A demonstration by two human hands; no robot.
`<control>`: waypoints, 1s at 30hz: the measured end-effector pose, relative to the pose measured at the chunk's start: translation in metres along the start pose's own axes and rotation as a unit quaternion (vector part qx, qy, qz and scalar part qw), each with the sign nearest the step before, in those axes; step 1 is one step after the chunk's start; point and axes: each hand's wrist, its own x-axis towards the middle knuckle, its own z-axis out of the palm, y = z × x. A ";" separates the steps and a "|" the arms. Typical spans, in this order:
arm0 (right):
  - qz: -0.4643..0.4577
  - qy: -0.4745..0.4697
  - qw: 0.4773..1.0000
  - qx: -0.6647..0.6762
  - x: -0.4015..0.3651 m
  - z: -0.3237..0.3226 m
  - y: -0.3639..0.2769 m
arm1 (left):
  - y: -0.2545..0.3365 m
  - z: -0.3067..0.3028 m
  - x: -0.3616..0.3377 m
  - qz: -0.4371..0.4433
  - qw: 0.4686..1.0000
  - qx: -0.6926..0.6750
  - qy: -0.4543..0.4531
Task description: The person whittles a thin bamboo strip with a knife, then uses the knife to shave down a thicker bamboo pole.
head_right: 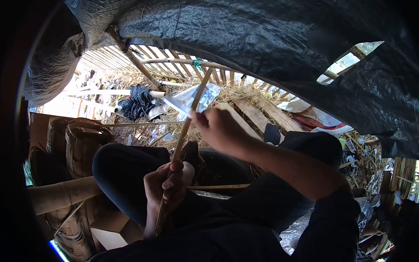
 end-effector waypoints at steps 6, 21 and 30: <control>0.041 -0.026 0.999 -0.004 0.013 -0.004 0.010 | -0.002 -0.001 -0.002 0.001 0.999 -0.016 0.033; -0.068 -0.048 0.995 0.047 -0.001 0.025 0.006 | 0.004 -0.004 -0.004 0.010 0.999 -0.037 -0.023; -0.037 -0.072 0.996 0.027 -0.006 0.024 -0.002 | 0.004 -0.007 -0.005 0.014 1.000 -0.021 0.002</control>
